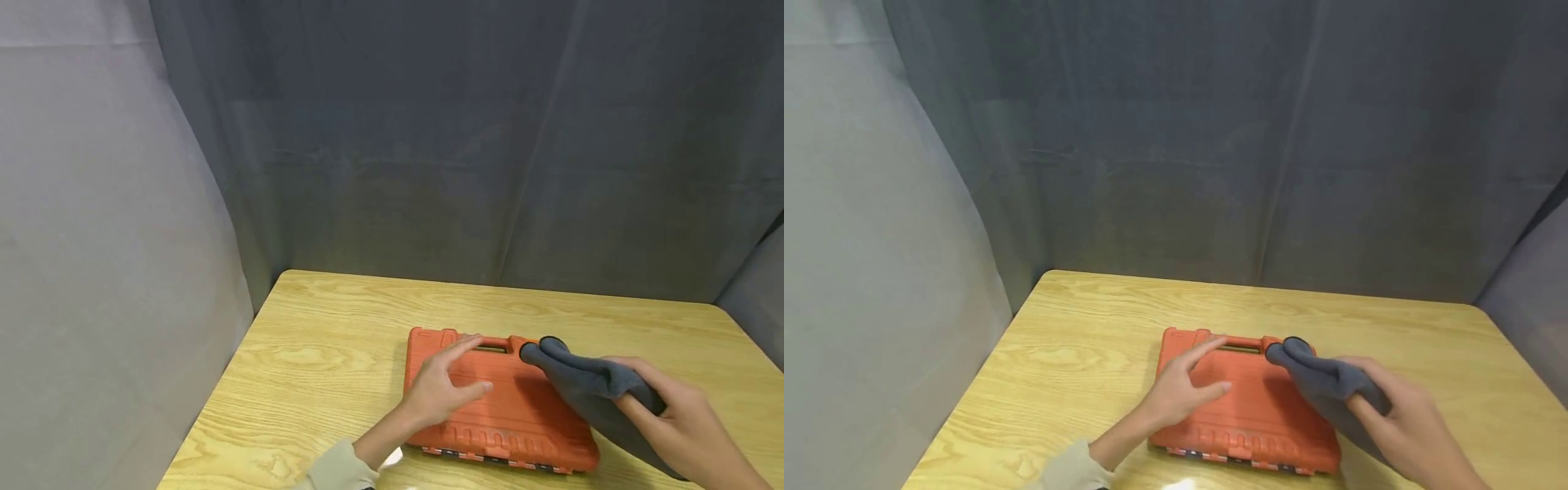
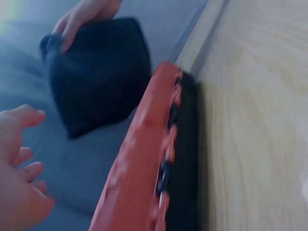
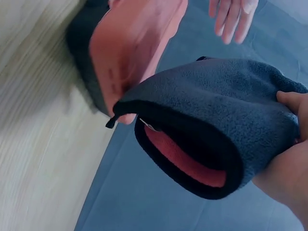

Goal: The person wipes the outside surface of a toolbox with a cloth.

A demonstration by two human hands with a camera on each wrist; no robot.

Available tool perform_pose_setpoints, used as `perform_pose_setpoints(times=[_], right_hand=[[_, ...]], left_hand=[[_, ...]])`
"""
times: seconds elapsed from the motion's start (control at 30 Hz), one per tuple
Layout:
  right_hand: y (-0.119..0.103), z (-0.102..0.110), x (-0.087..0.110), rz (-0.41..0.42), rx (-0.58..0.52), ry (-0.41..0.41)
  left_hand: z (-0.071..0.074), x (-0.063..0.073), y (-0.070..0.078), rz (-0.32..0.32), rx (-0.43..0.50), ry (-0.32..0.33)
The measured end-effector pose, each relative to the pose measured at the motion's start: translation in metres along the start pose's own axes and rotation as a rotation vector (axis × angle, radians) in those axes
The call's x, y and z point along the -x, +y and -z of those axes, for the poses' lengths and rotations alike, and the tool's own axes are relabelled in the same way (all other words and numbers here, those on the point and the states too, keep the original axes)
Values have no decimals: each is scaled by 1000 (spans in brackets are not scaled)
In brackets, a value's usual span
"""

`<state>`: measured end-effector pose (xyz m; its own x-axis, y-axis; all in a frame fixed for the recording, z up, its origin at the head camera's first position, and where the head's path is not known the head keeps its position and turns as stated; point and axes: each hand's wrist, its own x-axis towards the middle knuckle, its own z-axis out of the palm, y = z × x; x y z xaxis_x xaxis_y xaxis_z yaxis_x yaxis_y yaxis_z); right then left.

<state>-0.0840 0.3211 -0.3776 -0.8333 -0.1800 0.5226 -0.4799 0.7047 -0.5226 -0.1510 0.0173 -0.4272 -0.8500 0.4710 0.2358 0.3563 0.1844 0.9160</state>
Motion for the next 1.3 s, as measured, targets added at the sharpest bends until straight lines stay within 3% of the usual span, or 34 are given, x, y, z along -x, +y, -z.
perform_pose_setpoints(times=[0.33, 0.4, 0.57, 0.73, 0.87, 1.1, 1.17, 1.2, 1.3], right_hand=[[-17, -13, -8, 203, -95, -104], [-15, -15, -7, 218, -108, -128], [-9, -20, -4, 209, -132, -167], [5, -18, 2, 11, -50, -167], [32, -15, 8, -186, -30, -239], [76, -32, 18, -476, -137, -390], [79, -42, 22, -511, -144, -436], [78, -46, 22, -567, -152, -474], [60, -60, 11, -825, -77, -568]], left_hand=[[-34, -13, 23, -291, -399, -173], [-39, -14, 24, -320, -462, -176], [-42, -14, 25, -367, -531, -95], [-39, -14, 23, -396, -506, -54], [-35, -14, 21, -407, -442, -17], [-25, -11, 21, -399, -367, 76], [-23, -11, 22, -388, -352, 91], [-22, -11, 22, -384, -347, 96], [-20, -10, 21, -373, -336, 105]])
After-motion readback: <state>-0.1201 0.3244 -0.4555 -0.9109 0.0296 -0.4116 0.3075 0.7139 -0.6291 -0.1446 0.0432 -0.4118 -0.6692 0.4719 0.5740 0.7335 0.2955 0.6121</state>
